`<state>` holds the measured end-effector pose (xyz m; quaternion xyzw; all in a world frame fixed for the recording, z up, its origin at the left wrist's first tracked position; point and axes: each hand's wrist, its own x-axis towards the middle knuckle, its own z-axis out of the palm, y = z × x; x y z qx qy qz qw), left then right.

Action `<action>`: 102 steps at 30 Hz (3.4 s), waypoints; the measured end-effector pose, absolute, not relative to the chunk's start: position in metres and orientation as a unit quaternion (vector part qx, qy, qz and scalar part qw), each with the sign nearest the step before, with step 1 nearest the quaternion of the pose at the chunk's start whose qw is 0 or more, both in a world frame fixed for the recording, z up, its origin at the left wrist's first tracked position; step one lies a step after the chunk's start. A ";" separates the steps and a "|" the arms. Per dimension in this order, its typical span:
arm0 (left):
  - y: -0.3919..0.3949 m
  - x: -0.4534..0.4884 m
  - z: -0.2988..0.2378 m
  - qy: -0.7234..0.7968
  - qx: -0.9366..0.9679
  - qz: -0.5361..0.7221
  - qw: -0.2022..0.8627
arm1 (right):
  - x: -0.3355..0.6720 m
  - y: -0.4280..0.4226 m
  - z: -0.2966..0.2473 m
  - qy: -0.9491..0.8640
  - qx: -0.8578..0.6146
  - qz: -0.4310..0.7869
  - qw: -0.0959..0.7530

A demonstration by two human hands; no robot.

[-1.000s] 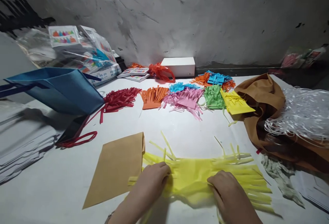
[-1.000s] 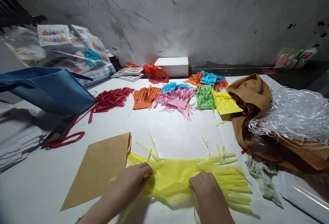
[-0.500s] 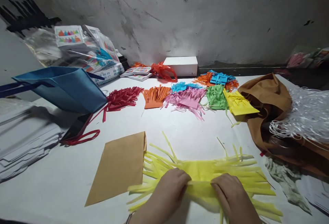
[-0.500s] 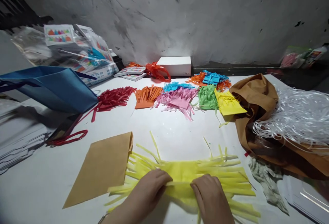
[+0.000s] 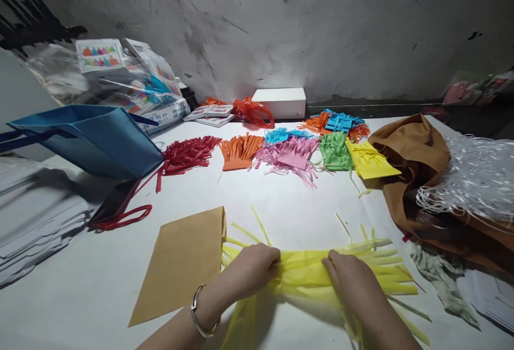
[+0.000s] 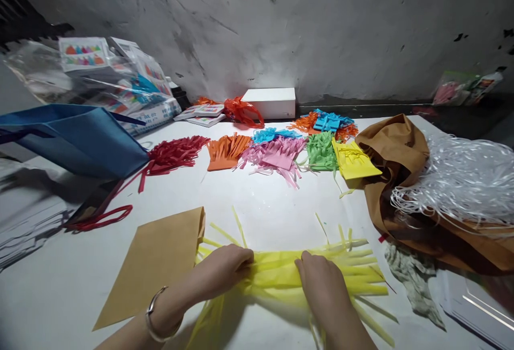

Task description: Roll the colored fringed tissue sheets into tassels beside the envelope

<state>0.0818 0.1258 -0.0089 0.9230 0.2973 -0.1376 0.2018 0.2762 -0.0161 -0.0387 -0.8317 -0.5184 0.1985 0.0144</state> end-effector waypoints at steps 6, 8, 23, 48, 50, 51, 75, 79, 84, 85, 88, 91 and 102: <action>0.114 0.069 0.000 0.276 0.947 -0.068 0.153 | 0.277 -0.014 -0.038 -0.522 -0.828 0.206 0.003; 0.102 0.066 -0.001 0.163 0.977 -0.023 0.139 | 0.278 -0.016 -0.039 -0.525 -0.827 0.204 0.006; 0.074 -0.023 -0.004 0.203 0.960 0.008 0.193 | 0.277 -0.018 -0.043 -0.534 -0.821 0.201 0.029; 0.113 0.095 -0.028 0.343 0.920 -0.100 0.163 | 0.271 -0.027 -0.066 -0.576 -0.806 -0.076 0.114; 0.114 0.098 -0.029 0.343 0.920 -0.104 0.160 | 0.266 -0.027 -0.061 -0.593 -0.783 -0.114 0.147; 0.114 0.099 -0.029 0.342 0.920 -0.105 0.159 | 0.261 -0.027 -0.061 -0.622 -0.751 -0.127 0.179; 0.082 0.053 -0.055 0.224 0.967 0.059 0.102 | 0.248 -0.042 -0.088 -0.713 -0.662 -0.100 0.209; 0.089 0.062 -0.043 0.297 0.948 -0.017 0.111 | 0.253 -0.037 -0.081 -0.664 -0.725 -0.098 0.153; 0.099 0.085 -0.031 0.344 0.932 -0.058 0.097 | 0.252 -0.031 -0.071 -0.599 -0.793 -0.083 0.067; 0.100 0.088 -0.030 0.345 0.932 -0.061 0.096 | 0.252 -0.031 -0.069 -0.590 -0.801 -0.082 0.059; 0.102 0.092 -0.030 0.345 0.931 -0.064 0.094 | 0.247 -0.029 -0.065 -0.587 -0.794 -0.130 0.086; 0.103 0.094 -0.032 0.348 0.931 -0.060 0.092 | 0.238 -0.025 -0.068 -0.650 -0.715 -0.163 0.199; 0.090 0.078 -0.043 0.177 0.977 0.109 0.048 | 0.233 -0.022 -0.074 -0.710 -0.645 -0.130 0.252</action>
